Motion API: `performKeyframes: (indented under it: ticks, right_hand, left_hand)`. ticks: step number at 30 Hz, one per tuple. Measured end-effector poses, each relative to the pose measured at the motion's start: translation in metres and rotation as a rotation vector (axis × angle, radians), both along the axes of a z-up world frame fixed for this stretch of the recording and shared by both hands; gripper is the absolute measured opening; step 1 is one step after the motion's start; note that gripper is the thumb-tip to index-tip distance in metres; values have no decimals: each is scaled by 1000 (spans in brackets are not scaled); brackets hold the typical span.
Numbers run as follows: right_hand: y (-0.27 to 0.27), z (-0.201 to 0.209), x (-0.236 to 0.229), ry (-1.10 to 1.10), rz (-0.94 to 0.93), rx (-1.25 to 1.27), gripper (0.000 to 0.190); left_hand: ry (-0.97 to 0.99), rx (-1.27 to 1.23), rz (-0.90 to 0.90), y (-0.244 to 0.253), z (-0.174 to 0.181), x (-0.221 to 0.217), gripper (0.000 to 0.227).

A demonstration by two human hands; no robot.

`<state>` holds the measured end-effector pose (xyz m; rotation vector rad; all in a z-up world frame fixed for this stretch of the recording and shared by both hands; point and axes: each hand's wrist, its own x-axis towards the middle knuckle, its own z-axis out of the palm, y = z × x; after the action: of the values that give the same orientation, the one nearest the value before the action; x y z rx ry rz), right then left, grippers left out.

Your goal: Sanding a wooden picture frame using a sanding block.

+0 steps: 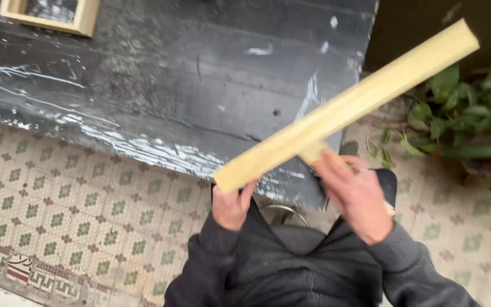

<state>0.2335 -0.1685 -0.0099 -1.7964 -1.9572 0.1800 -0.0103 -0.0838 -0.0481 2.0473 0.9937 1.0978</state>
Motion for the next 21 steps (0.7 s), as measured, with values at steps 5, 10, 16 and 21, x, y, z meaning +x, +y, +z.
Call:
performKeyframes:
  ticks: [5,10,16,21]
  right_hand:
    - [-11,-11,-9,-14,-66,-63,58]
    - [1,-15,2,-46,-85,-31,60]
    - [-16,-13,3,-20,-28,-36,58]
    - [-2,-16,-8,-40,-88,12,55]
  left_hand:
    - [42,-118,-4,-24,-14,-17,27]
    - [-17,-75,-11,-13,14,-9,27]
    - [-98,-118,-40,-13,0,-10,27]
    - [72,-20,6,-8,13,-7,23]
